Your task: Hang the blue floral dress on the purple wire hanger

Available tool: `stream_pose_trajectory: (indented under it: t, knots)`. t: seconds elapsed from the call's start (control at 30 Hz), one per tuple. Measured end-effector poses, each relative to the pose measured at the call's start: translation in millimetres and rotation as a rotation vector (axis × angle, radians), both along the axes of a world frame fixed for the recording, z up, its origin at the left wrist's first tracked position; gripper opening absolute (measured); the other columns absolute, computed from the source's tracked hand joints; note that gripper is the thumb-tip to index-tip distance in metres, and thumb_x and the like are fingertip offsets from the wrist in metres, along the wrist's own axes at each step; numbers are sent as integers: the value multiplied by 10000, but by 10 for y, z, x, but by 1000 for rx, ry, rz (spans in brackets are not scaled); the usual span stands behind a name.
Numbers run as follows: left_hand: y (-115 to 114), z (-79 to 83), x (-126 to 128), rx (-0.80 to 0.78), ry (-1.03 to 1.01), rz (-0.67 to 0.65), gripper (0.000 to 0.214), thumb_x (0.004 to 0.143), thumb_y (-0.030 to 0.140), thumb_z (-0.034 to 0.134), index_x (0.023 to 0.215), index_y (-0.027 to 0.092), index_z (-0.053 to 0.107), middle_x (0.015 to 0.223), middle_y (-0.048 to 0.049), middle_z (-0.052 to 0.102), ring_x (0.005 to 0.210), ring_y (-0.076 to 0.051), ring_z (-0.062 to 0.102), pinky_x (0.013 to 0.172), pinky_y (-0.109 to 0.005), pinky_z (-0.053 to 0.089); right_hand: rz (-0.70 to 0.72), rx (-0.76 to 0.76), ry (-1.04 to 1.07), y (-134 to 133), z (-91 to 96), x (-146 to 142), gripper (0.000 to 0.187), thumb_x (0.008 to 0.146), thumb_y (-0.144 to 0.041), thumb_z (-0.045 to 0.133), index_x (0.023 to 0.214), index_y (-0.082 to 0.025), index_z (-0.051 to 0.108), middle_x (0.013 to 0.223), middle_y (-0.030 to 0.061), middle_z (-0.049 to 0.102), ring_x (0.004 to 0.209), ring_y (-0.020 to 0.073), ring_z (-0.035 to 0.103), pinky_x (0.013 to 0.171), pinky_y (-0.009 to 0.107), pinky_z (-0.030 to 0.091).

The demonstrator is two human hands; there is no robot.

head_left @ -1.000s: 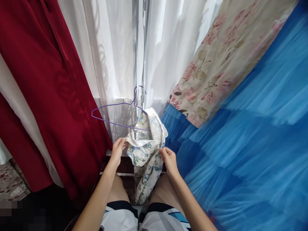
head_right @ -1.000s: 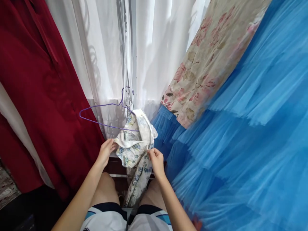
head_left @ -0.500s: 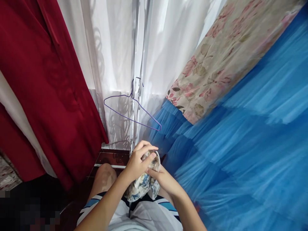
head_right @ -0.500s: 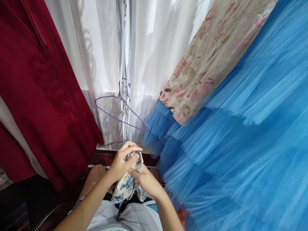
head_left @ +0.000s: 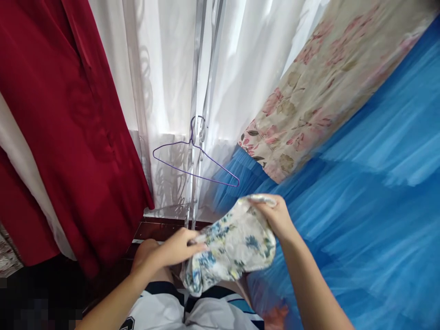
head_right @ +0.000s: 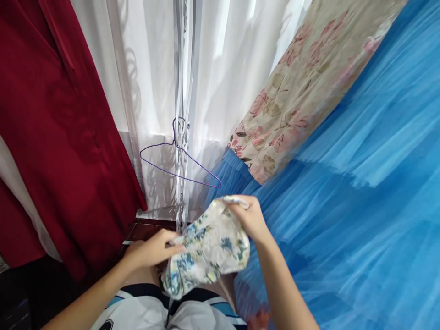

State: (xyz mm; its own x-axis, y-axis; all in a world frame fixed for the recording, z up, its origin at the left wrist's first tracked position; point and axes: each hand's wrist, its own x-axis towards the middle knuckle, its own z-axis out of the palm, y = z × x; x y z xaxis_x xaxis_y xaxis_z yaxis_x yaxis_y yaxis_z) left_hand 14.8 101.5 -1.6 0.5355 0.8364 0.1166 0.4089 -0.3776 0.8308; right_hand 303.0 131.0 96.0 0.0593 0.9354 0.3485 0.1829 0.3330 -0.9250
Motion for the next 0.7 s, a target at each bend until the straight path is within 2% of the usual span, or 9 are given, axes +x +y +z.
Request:
stream_pose_trajectory:
  t: [0.07, 0.13, 0.2, 0.27, 0.37, 0.47, 0.6, 0.7]
  knots:
    - [181, 268, -130, 139, -67, 101, 320, 920, 417, 528, 830, 145, 671, 802, -13, 658, 753, -175, 561, 667, -243, 421, -35, 87, 52, 429, 248, 56, 247, 649, -365, 827, 636, -171, 674, 578, -16, 595, 522, 123, 485, 518, 253, 365]
    - [308, 471, -231, 241, -125, 204, 287, 940, 369, 489, 855, 146, 650, 834, -15, 644, 794, -177, 552, 699, -246, 418, 42, 104, 131, 876, 466, -14, 256, 652, -380, 818, 642, -189, 648, 599, -33, 602, 560, 129, 516, 556, 248, 403]
    - [368, 577, -306, 287, -164, 295, 274, 939, 349, 481, 814, 145, 615, 778, -6, 592, 750, -158, 518, 662, -237, 398, 155, 6, 176, 1252, 600, -211, 266, 655, -408, 807, 660, -202, 640, 611, -41, 618, 594, 138, 551, 593, 246, 441]
    - [380, 598, -388, 291, -188, 340, 276, 928, 344, 491, 750, 148, 570, 696, 11, 511, 680, -134, 466, 601, -225, 361, 253, -77, 174, 1486, 634, -472, 261, 655, -415, 802, 713, -200, 667, 653, -20, 662, 632, 165, 601, 630, 271, 484]
    - [379, 539, -606, 272, -151, 319, 249, 912, 339, 511, 758, 154, 574, 671, 23, 475, 638, -118, 437, 572, -219, 339, 390, -195, 155, 1556, 558, -793, 276, 636, -375, 817, 793, -175, 710, 718, 31, 714, 654, 204, 650, 644, 318, 525]
    - [467, 434, -950, 343, 37, 325, 208, 906, 329, 512, 889, 173, 648, 742, 8, 570, 695, -140, 502, 645, -233, 390, 457, -261, 169, 1455, 470, -881, 279, 651, -371, 809, 815, -162, 723, 714, 39, 720, 618, 191, 651, 611, 306, 524]
    - [813, 310, -1470, 442, 338, 214, 193, 848, 276, 520, 837, 203, 698, 862, -34, 672, 892, -204, 594, 898, -307, 422, 437, -266, 198, 1352, 493, -768, 247, 625, -343, 829, 752, -165, 713, 599, -13, 676, 510, 130, 588, 522, 240, 458]
    - [1186, 361, -1779, 425, 401, 325, 230, 814, 272, 511, 906, 223, 716, 1019, -50, 707, 1055, -246, 594, 1012, -361, 384, 457, -268, 115, 1311, 583, -710, 260, 617, -344, 841, 755, -154, 729, 630, 11, 707, 529, 143, 606, 532, 250, 458]
